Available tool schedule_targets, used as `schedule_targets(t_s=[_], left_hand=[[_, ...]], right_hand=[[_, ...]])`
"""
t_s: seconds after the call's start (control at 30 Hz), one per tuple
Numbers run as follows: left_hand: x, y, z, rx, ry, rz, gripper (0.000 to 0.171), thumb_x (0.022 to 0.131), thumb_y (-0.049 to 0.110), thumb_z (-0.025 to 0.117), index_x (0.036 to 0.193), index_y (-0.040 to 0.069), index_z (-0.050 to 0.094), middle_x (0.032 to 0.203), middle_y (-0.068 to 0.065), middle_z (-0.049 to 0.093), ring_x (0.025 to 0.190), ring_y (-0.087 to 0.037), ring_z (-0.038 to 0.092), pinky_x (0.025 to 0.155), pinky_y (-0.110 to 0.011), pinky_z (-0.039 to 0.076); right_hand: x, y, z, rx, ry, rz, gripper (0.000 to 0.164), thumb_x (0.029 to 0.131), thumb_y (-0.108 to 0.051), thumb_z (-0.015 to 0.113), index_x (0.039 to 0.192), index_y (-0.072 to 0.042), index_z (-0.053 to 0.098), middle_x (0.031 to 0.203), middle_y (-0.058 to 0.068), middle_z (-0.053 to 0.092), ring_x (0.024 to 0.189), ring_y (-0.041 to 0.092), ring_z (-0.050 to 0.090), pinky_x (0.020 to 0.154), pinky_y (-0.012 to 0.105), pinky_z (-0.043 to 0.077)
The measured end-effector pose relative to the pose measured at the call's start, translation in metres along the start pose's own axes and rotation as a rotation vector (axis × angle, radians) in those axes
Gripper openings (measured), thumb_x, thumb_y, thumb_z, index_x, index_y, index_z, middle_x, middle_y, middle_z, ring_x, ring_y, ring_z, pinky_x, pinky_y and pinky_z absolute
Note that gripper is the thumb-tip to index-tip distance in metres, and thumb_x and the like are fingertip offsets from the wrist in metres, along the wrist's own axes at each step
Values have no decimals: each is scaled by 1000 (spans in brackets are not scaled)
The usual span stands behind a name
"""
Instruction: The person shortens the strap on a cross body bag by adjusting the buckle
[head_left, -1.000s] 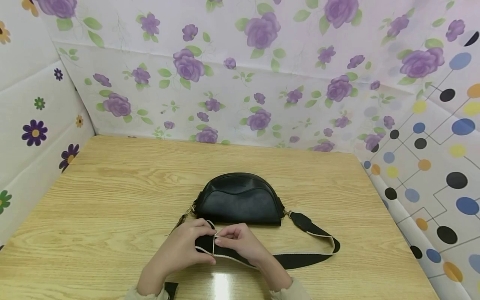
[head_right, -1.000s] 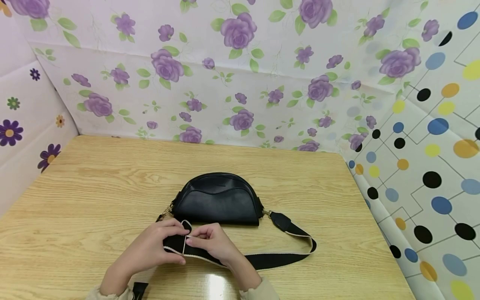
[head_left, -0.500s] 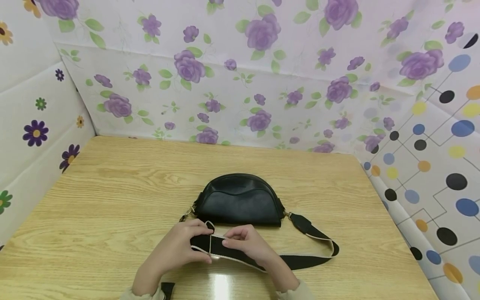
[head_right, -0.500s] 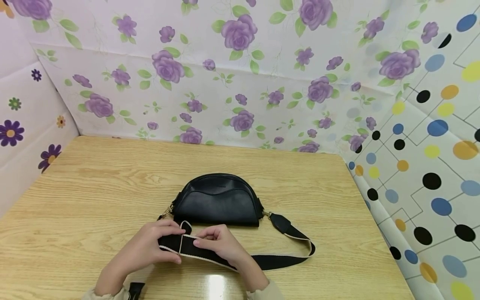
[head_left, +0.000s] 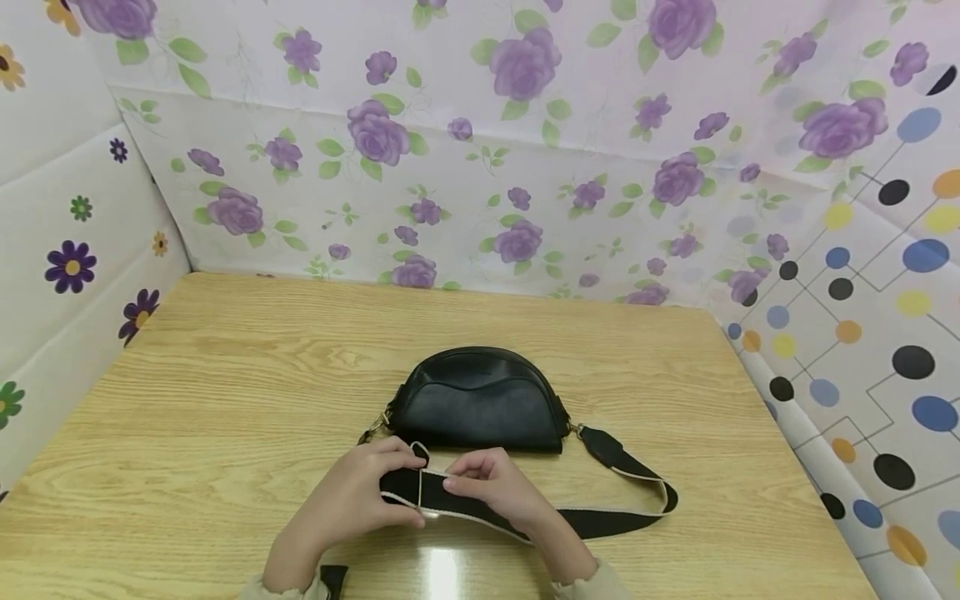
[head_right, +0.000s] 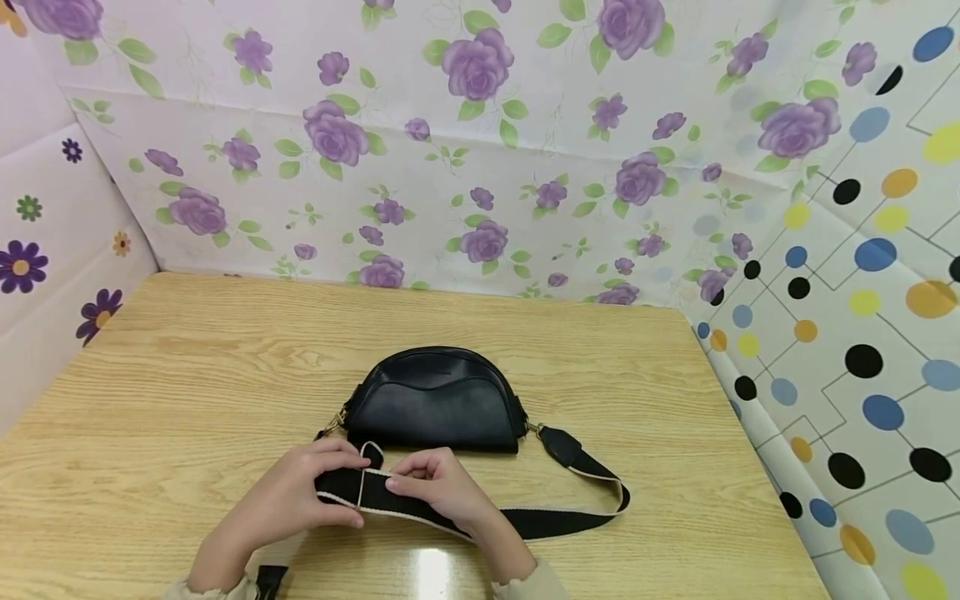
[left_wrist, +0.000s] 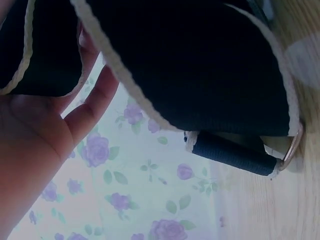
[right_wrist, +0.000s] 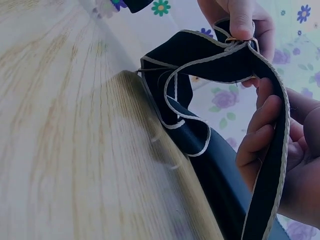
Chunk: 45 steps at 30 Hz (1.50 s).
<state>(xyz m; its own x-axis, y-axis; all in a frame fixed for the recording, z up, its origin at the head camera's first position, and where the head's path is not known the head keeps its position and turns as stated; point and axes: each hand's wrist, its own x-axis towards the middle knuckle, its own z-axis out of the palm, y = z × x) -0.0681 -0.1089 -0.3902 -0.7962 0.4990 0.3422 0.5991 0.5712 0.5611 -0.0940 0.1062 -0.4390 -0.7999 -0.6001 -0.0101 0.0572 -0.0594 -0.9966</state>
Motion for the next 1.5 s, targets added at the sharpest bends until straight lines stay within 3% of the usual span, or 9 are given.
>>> schedule_targets(t_s=[0.37, 0.53, 0.73, 1.03, 1.33, 1.43, 1.5], left_hand=[[1, 0, -1, 21, -21, -18, 53, 57, 44, 78, 95, 8, 68, 92, 4, 59, 83, -15, 56, 73, -33, 46], [1, -3, 2, -3, -46, -33, 54, 57, 42, 80, 95, 6, 67, 92, 2, 61, 84, -15, 57, 74, -33, 46], [2, -3, 6, -36, -30, -13, 48, 57, 36, 81, 95, 11, 65, 92, 6, 61, 86, -13, 56, 75, -33, 45], [3, -2, 9, -6, -42, -10, 49, 56, 38, 81, 93, 11, 66, 90, 9, 59, 84, -12, 55, 73, -32, 46], [5, -5, 17, -92, -29, 14, 53, 52, 27, 84, 97, 9, 64, 91, 8, 58, 85, -10, 55, 75, -30, 45], [4, -4, 17, -105, -2, -28, 59, 52, 27, 85, 102, 7, 60, 96, 3, 57, 90, -14, 54, 77, -34, 44], [3, -3, 16, -57, 23, -68, 60, 52, 31, 84, 101, 8, 59, 97, 3, 57, 90, -15, 54, 77, -36, 44]], right_hand=[[4, 0, 2, 10, 0, -28, 28, 83, -3, 60, 91, 23, 53, 78, -5, 62, 69, 4, 56, 64, 20, 45], [4, 3, 4, 33, 16, -5, 32, 83, -4, 61, 96, 24, 53, 82, -5, 64, 74, 5, 58, 67, 21, 47], [4, 4, 6, 36, 45, -6, 30, 82, -2, 60, 100, 22, 54, 89, -2, 65, 80, 7, 60, 70, 22, 47], [4, 4, 11, 39, 92, 34, 28, 81, 1, 61, 100, 21, 55, 90, 3, 65, 82, 10, 60, 70, 22, 47], [7, 7, 18, 52, 95, 29, 27, 83, 2, 58, 95, 24, 52, 81, -7, 62, 74, 4, 57, 68, 19, 46], [7, 6, 18, 57, 98, 16, 27, 84, 0, 57, 96, 23, 52, 82, -6, 63, 74, 5, 58, 67, 19, 46], [7, 5, 17, 62, 101, 17, 28, 84, -1, 57, 98, 23, 52, 82, -5, 63, 74, 5, 58, 66, 20, 46]])
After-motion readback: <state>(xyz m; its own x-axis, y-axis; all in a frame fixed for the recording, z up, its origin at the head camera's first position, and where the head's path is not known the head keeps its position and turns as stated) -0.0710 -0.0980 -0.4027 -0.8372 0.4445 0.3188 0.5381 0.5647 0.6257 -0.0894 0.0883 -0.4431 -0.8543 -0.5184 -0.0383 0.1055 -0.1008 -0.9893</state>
